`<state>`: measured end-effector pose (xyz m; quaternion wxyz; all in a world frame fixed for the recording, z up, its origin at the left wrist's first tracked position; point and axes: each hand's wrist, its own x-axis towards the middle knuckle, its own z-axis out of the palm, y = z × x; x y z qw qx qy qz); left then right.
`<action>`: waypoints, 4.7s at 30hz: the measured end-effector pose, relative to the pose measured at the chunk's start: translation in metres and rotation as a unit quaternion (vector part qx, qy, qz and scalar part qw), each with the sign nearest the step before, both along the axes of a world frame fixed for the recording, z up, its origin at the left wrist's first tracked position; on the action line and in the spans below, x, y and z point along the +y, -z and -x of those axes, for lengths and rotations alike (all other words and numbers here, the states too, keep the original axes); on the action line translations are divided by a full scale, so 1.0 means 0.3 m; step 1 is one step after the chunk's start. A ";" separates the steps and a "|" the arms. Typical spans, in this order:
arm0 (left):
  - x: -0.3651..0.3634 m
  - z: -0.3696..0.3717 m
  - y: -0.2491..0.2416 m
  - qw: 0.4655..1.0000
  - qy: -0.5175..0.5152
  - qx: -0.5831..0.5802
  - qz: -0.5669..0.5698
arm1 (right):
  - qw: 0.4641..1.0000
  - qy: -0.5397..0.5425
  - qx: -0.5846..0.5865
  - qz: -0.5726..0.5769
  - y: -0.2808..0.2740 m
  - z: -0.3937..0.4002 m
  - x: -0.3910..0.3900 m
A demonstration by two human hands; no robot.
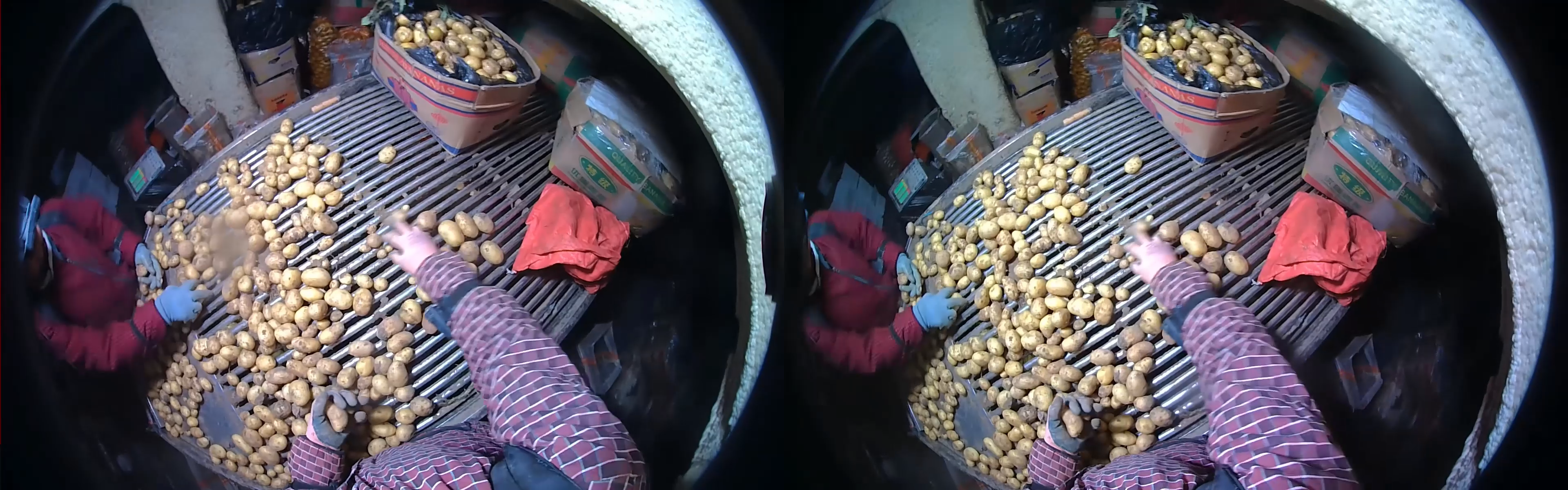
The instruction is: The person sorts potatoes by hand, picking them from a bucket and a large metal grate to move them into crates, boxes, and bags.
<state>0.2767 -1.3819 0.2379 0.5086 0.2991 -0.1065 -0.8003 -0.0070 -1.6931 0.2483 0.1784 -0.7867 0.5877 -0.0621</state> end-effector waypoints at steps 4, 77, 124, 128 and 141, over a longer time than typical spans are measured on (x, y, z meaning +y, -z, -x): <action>-0.037 -0.002 -0.106 0.994 -0.040 0.040 -0.092 | 0.981 0.006 -0.172 -0.083 -0.007 -0.115 0.101; 0.035 -0.341 0.062 0.422 -0.134 -0.897 0.005 | 0.972 -0.210 0.080 0.064 0.009 -1.021 -0.244; -0.246 -0.681 -0.112 0.681 -0.155 -0.713 0.061 | 0.905 -0.425 0.023 -0.006 0.018 -1.270 -0.150; -0.574 -0.829 0.032 0.791 -0.181 -0.573 0.115 | 0.889 -0.393 0.182 -0.146 -0.075 -1.307 -0.157; -0.749 -0.787 0.050 0.709 0.166 -0.677 0.107 | 0.926 -0.335 0.082 -0.154 -0.086 -1.186 -0.010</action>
